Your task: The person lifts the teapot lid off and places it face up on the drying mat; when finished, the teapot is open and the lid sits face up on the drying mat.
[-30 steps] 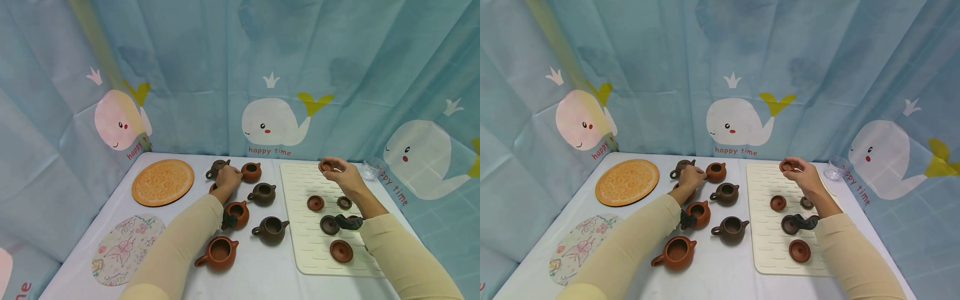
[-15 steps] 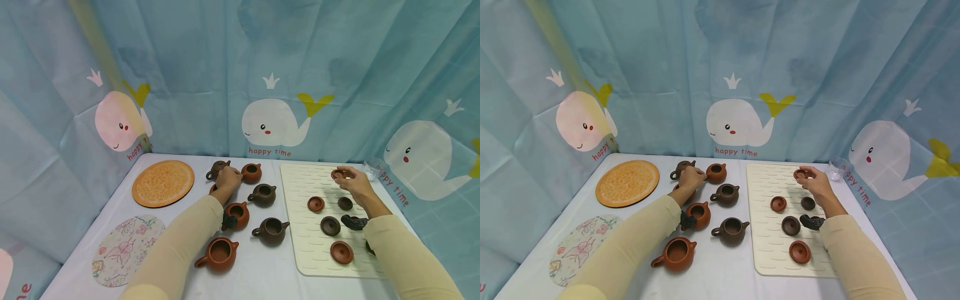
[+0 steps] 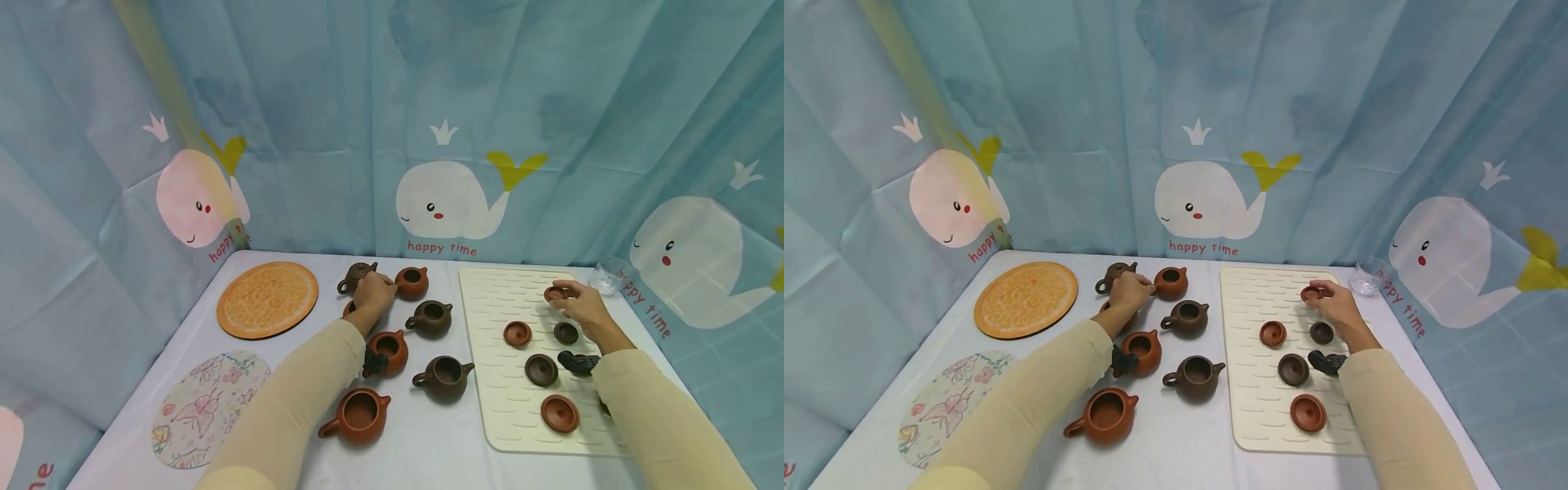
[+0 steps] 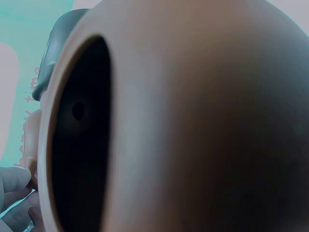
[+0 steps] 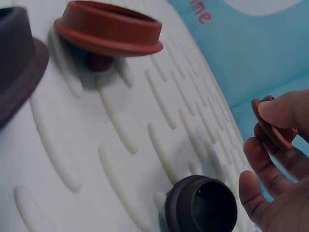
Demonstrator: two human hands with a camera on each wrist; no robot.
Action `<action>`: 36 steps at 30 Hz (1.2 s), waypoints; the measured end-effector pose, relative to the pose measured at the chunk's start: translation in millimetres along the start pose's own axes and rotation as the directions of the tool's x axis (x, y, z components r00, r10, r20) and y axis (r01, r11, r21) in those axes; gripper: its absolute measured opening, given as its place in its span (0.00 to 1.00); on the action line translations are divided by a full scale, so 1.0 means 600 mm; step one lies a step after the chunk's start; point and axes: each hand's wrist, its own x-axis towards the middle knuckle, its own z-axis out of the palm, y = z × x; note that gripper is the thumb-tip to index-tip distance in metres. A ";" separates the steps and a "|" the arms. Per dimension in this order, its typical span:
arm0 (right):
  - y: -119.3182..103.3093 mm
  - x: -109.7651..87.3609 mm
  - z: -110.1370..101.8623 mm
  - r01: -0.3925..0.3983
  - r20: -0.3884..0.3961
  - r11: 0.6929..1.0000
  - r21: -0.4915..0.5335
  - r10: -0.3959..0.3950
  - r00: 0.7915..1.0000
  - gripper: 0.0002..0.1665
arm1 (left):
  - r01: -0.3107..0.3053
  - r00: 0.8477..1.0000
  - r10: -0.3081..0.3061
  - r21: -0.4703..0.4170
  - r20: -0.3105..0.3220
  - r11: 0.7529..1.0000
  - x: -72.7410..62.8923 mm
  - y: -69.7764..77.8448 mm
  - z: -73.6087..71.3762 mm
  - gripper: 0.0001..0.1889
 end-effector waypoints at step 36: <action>0.034 0.025 0.009 0.066 0.108 0.949 -0.307 -0.034 0.994 0.31 | -0.020 1.000 0.020 -0.002 -0.017 1.000 -0.006 0.001 -0.002 0.05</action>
